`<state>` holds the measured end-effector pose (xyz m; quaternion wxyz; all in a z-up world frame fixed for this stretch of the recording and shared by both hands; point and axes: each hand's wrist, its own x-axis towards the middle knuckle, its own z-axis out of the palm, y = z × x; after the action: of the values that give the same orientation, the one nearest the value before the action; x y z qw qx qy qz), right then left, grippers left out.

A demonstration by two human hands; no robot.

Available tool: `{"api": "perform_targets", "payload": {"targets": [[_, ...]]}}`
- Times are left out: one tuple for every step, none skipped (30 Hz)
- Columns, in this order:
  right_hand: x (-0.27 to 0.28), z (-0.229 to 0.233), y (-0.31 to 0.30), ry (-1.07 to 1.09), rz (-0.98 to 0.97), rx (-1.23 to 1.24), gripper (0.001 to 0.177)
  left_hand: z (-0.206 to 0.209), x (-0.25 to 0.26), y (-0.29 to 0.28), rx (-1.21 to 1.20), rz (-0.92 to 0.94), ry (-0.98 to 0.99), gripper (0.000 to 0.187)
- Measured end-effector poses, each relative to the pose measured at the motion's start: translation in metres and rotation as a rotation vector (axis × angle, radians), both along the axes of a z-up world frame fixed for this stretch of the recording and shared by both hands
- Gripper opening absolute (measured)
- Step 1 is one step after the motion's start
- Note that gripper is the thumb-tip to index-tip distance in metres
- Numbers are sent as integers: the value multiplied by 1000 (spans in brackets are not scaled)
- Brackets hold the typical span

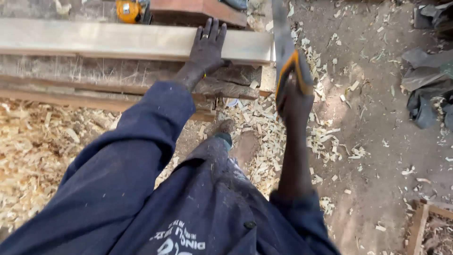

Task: A person is chiseling a notch into a wooden beam and using a hand saw to cut wood in a workshop.

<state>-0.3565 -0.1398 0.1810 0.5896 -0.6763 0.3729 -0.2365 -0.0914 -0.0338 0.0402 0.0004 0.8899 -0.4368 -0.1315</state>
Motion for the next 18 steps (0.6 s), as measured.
{"api": "perform_targets", "payload": {"targets": [[25, 2, -15, -72, -32, 127, 75, 2, 0, 1, -7, 3, 15, 114], [29, 9, -14, -81, -35, 132, 75, 4, 2, 3, -2, 0, 6, 114], [34, 17, -14, 17, -97, 283, 55, 7, 4, 4, 7, 1, 11, 114], [32, 24, -15, 131, -168, 438, 38, 5, -2, 3, 18, -6, 34, 114], [-2, 3, -5, 136, -181, 444, 38, 8, -5, 4, 24, -18, 41, 114], [-30, -19, 3, 10, -12, -24, 57, 11, -3, 2, 29, -6, 59, 111], [-57, -40, 11, -111, 161, -492, 84, 14, 1, 1, 33, 7, 78, 108], [-87, -30, 34, -110, 156, -497, 84, 14, 2, -1, 29, 1, 77, 108], [-116, -21, 58, 153, -23, -206, 29, 13, 4, -3, 50, 0, 63, 112], [-149, -11, 82, 418, -183, 97, 34, 10, 2, 1, 78, 10, 56, 116], [-151, -6, 81, 424, -177, 98, 34, 13, -1, -1, 80, 16, 63, 116], [-153, -1, 85, 415, -192, 116, 34, 18, -3, -1, 72, 16, 77, 114], [-155, 4, 89, 406, -206, 135, 35, 23, -5, 0, 65, 17, 91, 112], [-116, -16, 63, 395, -212, 123, 35, 21, -1, -4, 51, 13, 81, 112], [-78, -35, 36, 186, -108, -336, 12, 19, 1, -7, 3, 8, 88, 111], [-48, -53, 22, -17, 27, -760, 40, 13, -8, 8, -19, 13, 113, 110], [-17, -53, 4, -12, 36, -747, 40, 0, 2, 7, -6, 20, 121, 110], [10, -54, -15, -38, -46, -318, 11, -15, 8, 4, -45, -11, 8, 115]]}}
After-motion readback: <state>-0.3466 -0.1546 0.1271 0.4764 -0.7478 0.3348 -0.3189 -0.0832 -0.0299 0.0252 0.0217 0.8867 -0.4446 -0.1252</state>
